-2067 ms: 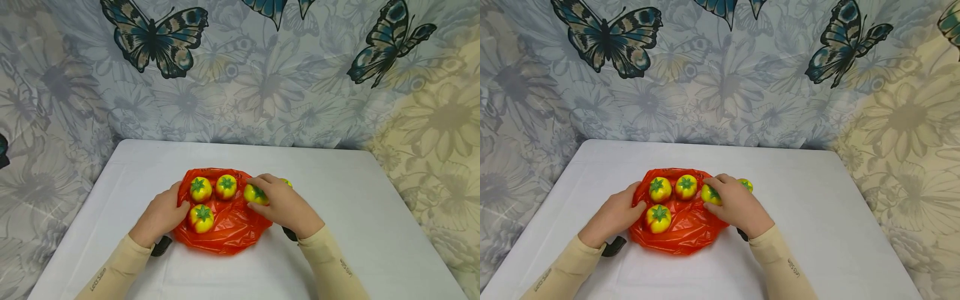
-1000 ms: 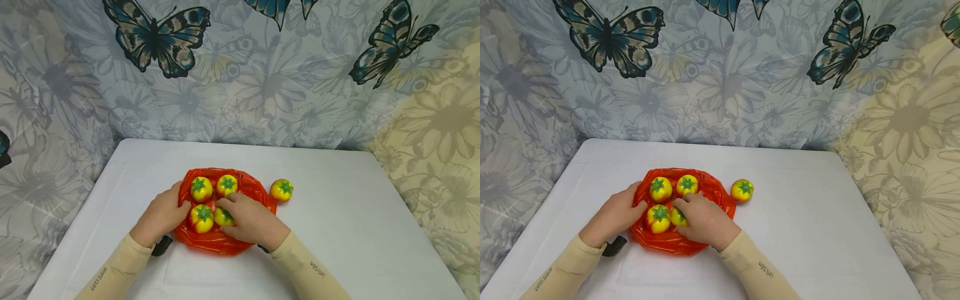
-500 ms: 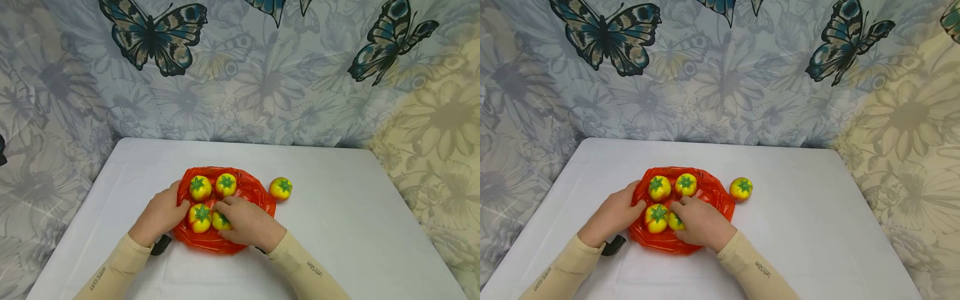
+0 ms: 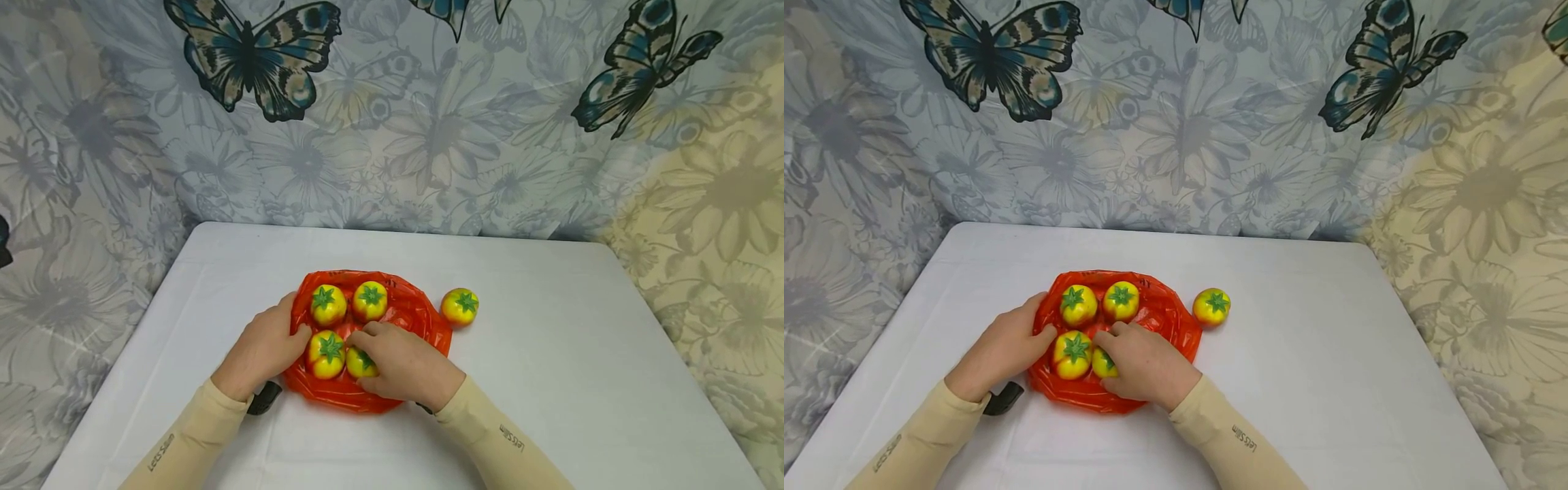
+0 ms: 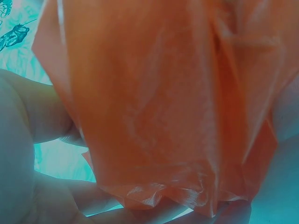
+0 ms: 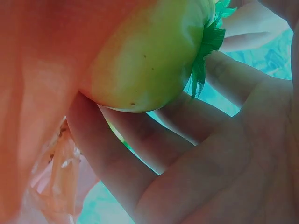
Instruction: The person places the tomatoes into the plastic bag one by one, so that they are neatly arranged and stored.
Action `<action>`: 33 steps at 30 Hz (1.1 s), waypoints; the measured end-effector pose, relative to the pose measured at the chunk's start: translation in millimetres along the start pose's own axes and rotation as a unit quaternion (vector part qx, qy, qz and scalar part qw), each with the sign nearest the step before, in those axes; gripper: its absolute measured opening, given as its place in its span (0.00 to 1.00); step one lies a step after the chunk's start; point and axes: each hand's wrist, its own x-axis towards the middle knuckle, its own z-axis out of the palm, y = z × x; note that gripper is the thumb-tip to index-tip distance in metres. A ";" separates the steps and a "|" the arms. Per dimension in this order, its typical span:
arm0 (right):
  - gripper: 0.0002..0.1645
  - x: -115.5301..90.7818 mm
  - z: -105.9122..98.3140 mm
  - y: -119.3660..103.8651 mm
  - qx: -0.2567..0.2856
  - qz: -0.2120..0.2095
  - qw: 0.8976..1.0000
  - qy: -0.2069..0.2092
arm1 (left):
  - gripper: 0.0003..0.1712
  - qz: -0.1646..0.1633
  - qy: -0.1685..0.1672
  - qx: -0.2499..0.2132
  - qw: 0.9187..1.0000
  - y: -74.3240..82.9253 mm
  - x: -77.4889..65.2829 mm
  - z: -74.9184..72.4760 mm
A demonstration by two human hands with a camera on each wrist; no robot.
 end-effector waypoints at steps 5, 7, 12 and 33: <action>0.34 0.4 1.6 0.5 0.003 0.001 1.000 -0.002 | 0.40 0.002 0.002 0.004 1.000 0.3 -0.5 0.4; 0.34 0.5 2.3 0.5 0.002 -0.001 1.000 -0.002 | 0.40 0.004 0.003 0.004 1.000 0.1 -0.5 0.6; 0.35 0.9 4.0 1.1 0.004 -0.004 1.000 0.000 | 0.39 0.008 0.005 0.007 1.000 0.0 -0.4 0.9; 0.34 -19.8 -34.2 35.7 0.065 0.033 0.994 0.076 | 0.40 -0.001 0.004 0.008 1.000 1.5 0.0 2.2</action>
